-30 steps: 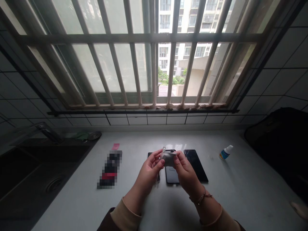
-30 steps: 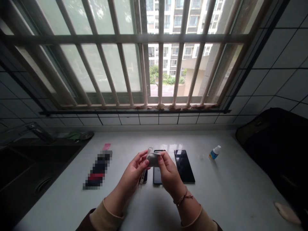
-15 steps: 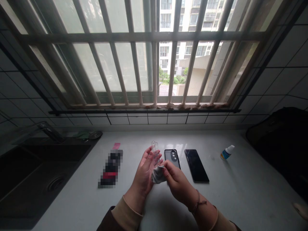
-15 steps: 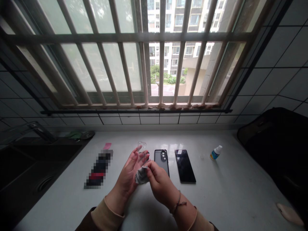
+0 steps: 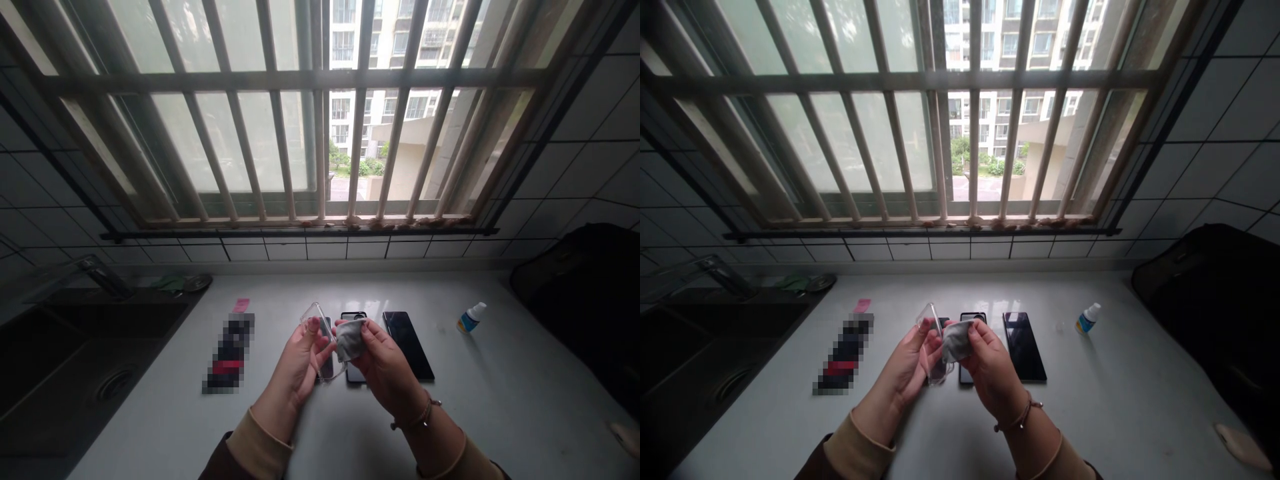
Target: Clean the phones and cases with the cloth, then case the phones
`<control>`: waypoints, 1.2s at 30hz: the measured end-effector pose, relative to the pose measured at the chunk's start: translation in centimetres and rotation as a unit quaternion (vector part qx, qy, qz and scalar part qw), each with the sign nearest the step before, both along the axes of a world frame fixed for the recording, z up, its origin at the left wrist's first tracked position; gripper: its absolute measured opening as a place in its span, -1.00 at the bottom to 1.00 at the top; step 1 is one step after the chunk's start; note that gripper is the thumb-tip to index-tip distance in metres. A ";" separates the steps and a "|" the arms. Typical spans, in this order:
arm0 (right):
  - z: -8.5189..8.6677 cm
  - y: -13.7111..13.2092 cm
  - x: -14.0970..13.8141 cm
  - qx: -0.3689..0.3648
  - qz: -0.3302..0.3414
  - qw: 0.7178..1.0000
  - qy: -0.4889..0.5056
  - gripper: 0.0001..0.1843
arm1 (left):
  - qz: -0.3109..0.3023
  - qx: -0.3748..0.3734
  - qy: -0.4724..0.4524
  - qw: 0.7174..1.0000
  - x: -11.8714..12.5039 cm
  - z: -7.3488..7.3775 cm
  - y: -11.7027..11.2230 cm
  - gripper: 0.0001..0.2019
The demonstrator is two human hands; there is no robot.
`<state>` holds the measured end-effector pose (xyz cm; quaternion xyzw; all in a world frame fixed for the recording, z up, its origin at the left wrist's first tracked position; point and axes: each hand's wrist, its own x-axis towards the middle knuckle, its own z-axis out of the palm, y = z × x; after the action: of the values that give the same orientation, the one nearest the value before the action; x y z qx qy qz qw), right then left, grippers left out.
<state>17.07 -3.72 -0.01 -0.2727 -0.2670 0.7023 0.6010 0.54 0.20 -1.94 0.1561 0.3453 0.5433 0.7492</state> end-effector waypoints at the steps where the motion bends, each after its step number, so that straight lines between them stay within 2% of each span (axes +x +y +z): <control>1: 0.0 0.0 0.0 0.001 -0.006 1.000 -0.010 -0.63 | 0.007 -0.004 0.003 1.000 -0.1 0.2 0.1 -0.58; 4: -0.5 0.3 0.0 -0.006 -0.034 0.999 -0.024 -0.65 | 0.009 -0.006 -0.007 1.000 -0.3 1.3 0.3 -0.55; 7: -1.2 0.8 0.0 -0.034 -0.052 0.998 -0.004 -0.66 | -0.027 0.023 -0.034 0.999 -0.3 2.1 0.0 -0.50; 11: -1.9 0.9 -0.4 -0.061 -0.034 0.998 0.008 -0.62 | -0.080 0.053 -0.043 0.994 0.0 2.3 -0.8 -0.38; 17: -1.9 0.2 -1.0 -0.009 -0.002 0.999 -0.053 -0.65 | -0.104 0.055 -0.079 0.990 0.1 2.4 -1.3 -0.20; 23: -1.2 -0.5 -0.9 0.097 0.002 0.977 -0.190 -0.62 | -0.098 0.054 -0.041 0.993 0.3 1.9 -1.5 -0.37; 27: -0.6 -1.0 -0.7 0.152 -0.015 0.956 -0.251 -0.71 | -0.092 0.041 -0.023 0.995 0.5 1.3 -1.6 -0.56; 30: -0.6 -1.0 -0.6 0.156 -0.016 0.954 -0.254 -0.74 | -0.089 0.037 -0.027 0.995 0.5 1.2 -1.5 -0.61; 32: -0.8 -0.7 -0.5 0.152 -0.030 0.951 -0.267 -0.74 | -0.094 0.032 -0.033 0.994 0.5 1.2 -1.4 -0.57; 36: -1.6 0.2 0.3 0.099 -0.097 0.946 -0.294 -0.65 | -0.134 0.032 -0.040 0.990 0.6 1.2 -1.4 -0.47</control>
<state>17.42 -3.51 -1.66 -0.4303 -0.4722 0.4995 0.5851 1.15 -1.25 -0.72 0.2032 0.2733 0.4547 0.8230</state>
